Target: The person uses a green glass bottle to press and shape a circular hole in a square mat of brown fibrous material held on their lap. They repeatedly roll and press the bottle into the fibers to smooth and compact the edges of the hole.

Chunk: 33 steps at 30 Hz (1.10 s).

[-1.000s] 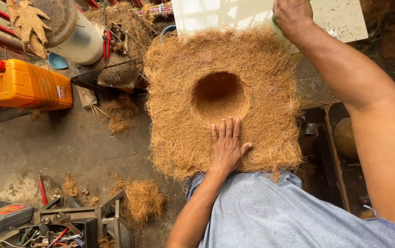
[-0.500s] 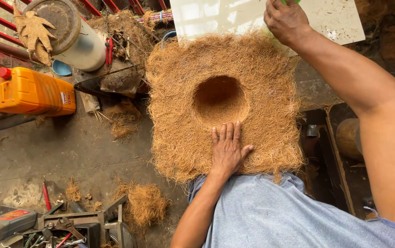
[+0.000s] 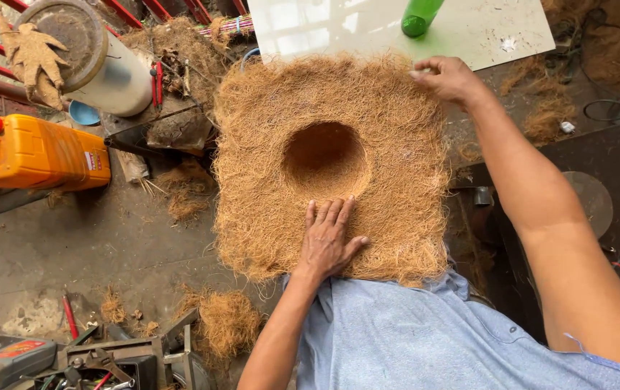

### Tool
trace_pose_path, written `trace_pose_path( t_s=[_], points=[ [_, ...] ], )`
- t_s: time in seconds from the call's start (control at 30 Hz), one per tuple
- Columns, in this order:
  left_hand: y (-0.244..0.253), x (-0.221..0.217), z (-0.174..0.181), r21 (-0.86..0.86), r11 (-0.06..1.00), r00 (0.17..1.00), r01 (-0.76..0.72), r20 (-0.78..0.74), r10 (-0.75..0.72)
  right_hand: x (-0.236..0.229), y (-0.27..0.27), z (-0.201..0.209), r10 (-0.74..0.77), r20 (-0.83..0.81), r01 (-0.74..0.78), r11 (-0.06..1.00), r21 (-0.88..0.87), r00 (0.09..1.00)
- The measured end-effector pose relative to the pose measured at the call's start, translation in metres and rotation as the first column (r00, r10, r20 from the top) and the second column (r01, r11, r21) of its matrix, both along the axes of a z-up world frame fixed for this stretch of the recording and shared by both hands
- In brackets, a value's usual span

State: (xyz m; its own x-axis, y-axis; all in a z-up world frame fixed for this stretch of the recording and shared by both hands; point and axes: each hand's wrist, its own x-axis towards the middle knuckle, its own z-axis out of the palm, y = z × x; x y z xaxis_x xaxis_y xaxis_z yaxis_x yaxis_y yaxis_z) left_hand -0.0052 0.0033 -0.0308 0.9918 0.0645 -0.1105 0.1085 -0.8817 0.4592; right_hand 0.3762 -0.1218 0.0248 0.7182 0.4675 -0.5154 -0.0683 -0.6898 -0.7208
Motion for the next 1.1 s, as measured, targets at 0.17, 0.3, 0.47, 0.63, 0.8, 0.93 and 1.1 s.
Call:
trace_pose_path(
  t_s=[0.17,0.3,0.47,0.63,0.8,0.93,1.1],
  points=[
    [0.003,-0.034,0.007,0.096,0.986,0.957,-0.132,0.273,0.102,0.018,-0.004,-0.006,0.025,-0.147,-0.021,0.999,0.024,0.989],
    [-0.018,-0.087,0.044,-0.395,0.629,0.445,-0.67,0.464,0.766,0.015,0.005,0.004,0.073,-0.162,-0.07,0.997,0.021,0.984],
    [-0.029,-0.117,-0.014,-0.824,-0.499,-0.076,-0.268,-0.498,0.864,0.0,0.02,0.013,0.071,-0.169,-0.066,0.997,0.033,0.983],
    [-0.009,-0.109,-0.013,-0.68,-0.733,0.102,-0.02,-0.73,0.675,0.023,0.011,-0.04,-0.004,-0.294,0.054,0.985,0.161,0.956],
    [0.004,-0.086,0.004,-0.629,-0.724,0.014,-0.284,-0.758,0.652,0.007,0.011,-0.039,-0.027,-0.295,0.098,0.969,0.229,0.955],
    [0.027,-0.085,0.019,-0.629,-0.704,0.012,-0.33,-0.748,0.663,-0.005,0.003,-0.047,-0.094,-0.326,0.189,0.943,0.275,0.941],
    [0.034,-0.085,-0.009,-0.788,-0.531,0.026,-0.312,-0.566,0.824,0.023,-0.011,-0.14,-0.039,-0.355,0.242,0.798,0.552,0.934]
  ],
)
